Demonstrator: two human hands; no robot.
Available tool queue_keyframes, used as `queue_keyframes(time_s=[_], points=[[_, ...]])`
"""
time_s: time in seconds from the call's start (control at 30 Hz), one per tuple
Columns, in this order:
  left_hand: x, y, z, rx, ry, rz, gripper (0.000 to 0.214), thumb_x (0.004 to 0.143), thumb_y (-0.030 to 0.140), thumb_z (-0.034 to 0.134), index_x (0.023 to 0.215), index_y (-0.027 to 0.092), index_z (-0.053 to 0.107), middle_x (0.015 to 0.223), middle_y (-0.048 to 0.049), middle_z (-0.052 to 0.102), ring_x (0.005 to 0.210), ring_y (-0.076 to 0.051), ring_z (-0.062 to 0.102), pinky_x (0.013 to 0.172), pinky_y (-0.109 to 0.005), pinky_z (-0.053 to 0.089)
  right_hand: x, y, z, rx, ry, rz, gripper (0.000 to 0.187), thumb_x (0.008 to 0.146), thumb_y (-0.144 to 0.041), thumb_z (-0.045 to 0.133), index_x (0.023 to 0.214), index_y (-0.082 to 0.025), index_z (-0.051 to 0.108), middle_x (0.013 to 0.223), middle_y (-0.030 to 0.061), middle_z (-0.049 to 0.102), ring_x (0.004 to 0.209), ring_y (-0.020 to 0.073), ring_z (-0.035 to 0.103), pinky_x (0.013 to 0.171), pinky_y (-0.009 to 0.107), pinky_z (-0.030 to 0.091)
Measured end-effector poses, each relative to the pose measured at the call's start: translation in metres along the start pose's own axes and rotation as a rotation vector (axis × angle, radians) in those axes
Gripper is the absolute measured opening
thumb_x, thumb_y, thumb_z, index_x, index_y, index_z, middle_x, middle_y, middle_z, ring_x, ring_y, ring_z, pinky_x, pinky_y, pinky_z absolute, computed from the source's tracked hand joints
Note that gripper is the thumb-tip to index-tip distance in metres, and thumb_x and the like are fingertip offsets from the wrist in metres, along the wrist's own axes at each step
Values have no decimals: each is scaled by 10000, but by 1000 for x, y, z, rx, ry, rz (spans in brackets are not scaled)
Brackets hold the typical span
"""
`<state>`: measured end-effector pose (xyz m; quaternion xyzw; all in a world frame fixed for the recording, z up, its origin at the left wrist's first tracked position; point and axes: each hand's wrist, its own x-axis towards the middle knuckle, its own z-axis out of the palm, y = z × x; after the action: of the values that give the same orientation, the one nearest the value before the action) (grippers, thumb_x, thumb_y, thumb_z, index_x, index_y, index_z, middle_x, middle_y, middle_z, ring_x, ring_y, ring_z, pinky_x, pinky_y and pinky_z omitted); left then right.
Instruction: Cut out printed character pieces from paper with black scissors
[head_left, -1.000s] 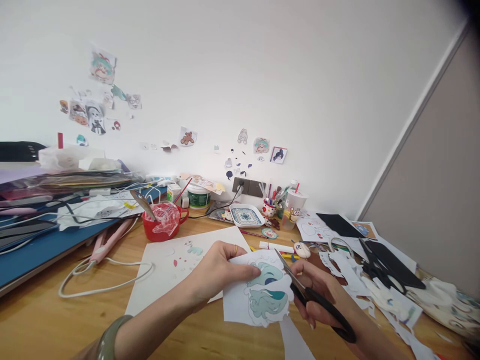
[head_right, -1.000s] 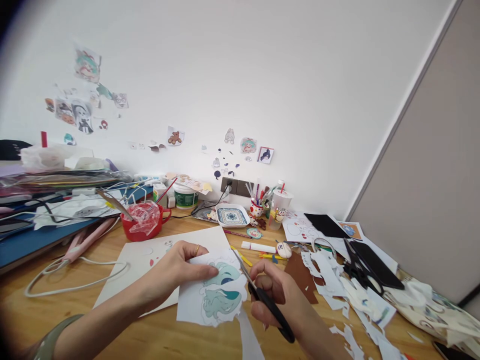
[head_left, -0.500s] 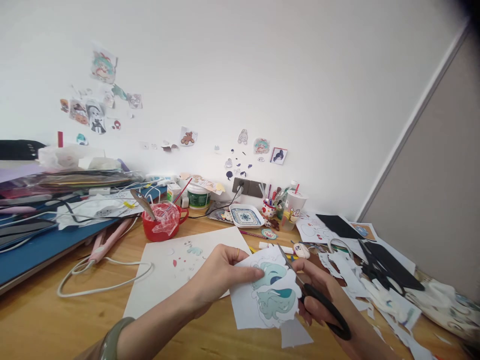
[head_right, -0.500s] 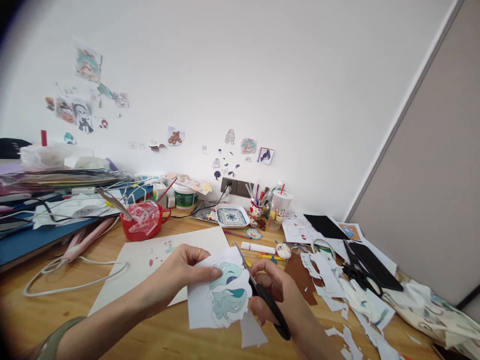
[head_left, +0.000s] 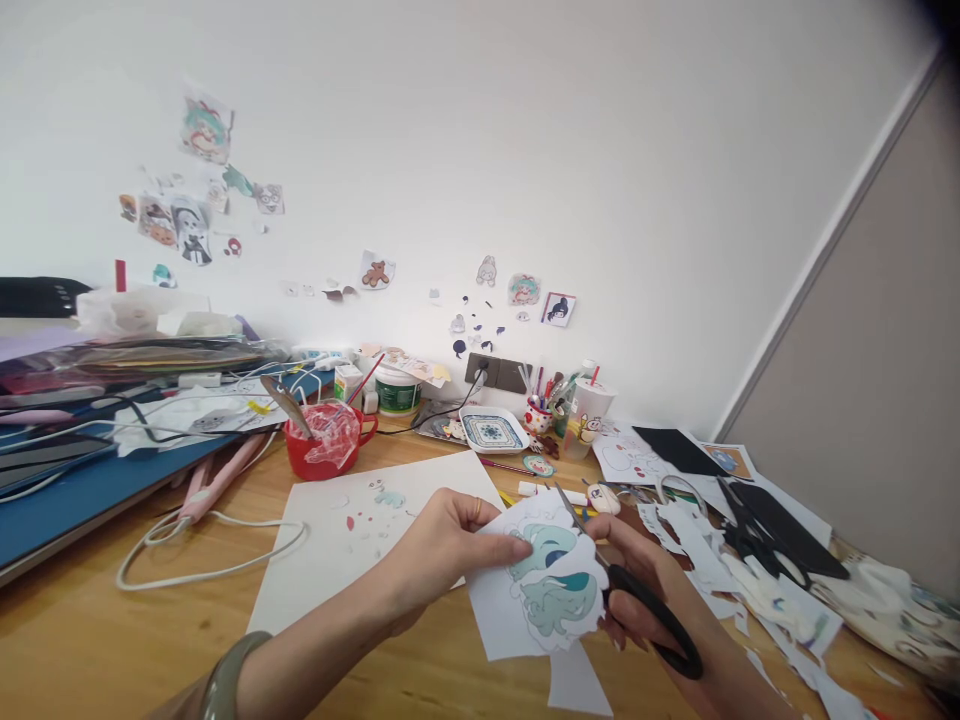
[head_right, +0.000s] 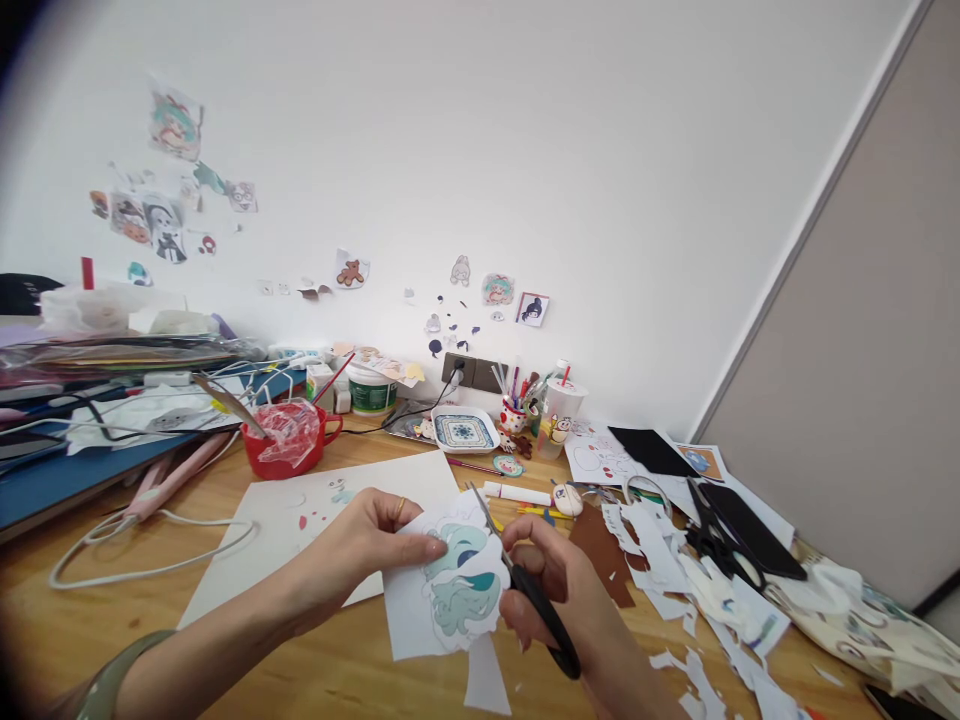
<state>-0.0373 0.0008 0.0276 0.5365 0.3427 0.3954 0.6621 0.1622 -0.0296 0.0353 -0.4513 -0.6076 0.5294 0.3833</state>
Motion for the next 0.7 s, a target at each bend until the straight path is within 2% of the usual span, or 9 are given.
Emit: queue_keyframes(time_s=[0.27,0.53,0.7], points=[[0,4,-2,20,28,-13,244,537,327,739,642,114,684,642,-62,684,537,-148,584,534,-239,430,0,4,-4,-3,-10,-28,288,612,-319,637,781,-206,433,559,-71,463,482,84,368,410,175,302],[1,4,-9,0,77,26,224,534,309,753,623,126,661,607,-38,674,524,-133,583,497,-215,429,-1,-2,-2,-91,48,8,247,595,-187,590,775,-213,423,542,-80,456,479,79,380,390,150,321],[3,6,-11,13,109,32,215,531,291,760,610,129,641,598,-28,669,514,-124,577,477,-206,418,1,-1,-3,-67,18,22,297,544,-263,632,763,-210,439,501,-84,437,439,76,361,364,159,331]])
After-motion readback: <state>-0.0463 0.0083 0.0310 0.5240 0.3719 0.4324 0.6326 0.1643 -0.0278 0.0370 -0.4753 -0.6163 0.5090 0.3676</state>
